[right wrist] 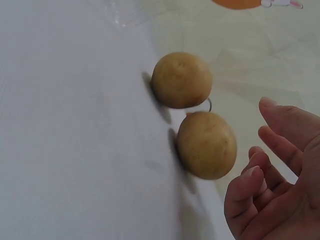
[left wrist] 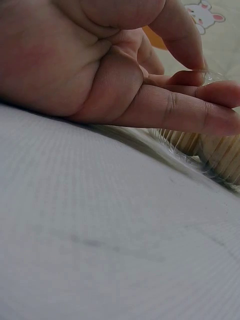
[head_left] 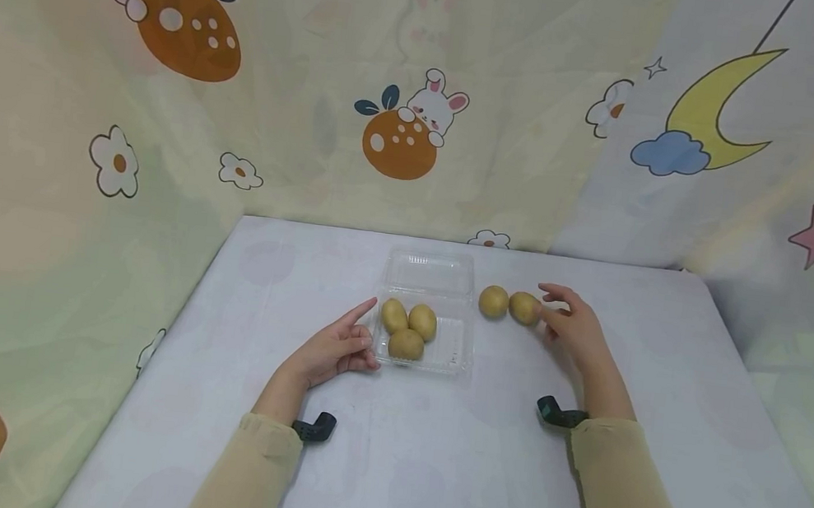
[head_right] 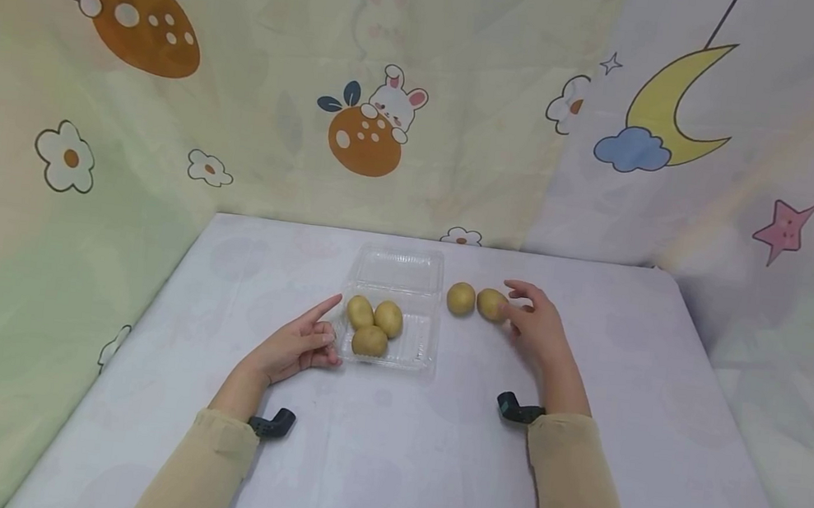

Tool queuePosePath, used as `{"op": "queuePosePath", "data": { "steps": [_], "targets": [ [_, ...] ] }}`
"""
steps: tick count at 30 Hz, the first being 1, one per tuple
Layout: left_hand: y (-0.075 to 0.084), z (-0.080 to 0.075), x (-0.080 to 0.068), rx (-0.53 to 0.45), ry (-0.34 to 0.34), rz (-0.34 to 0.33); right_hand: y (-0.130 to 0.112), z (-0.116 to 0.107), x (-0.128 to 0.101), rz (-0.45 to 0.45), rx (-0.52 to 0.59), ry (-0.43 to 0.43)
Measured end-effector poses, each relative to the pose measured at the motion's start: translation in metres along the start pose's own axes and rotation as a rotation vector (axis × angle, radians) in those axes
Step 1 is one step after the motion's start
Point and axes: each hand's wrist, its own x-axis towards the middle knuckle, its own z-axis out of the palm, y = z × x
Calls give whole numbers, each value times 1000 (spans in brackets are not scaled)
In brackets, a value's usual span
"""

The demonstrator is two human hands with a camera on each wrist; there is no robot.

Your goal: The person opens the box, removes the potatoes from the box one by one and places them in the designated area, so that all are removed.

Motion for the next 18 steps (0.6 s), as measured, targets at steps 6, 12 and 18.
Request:
{"op": "queuePosePath", "data": {
  "steps": [6,12,18],
  "targets": [
    [-1,-1,1,19,-10,6,-19,3,-1,-64,21,-54],
    [-1,-1,1,7,3,-4,-41,12,-2,-140,-11,-225],
    [-1,0,0,8,5,-2,-60,23,-2,-191,-51,-405]
  ]
}}
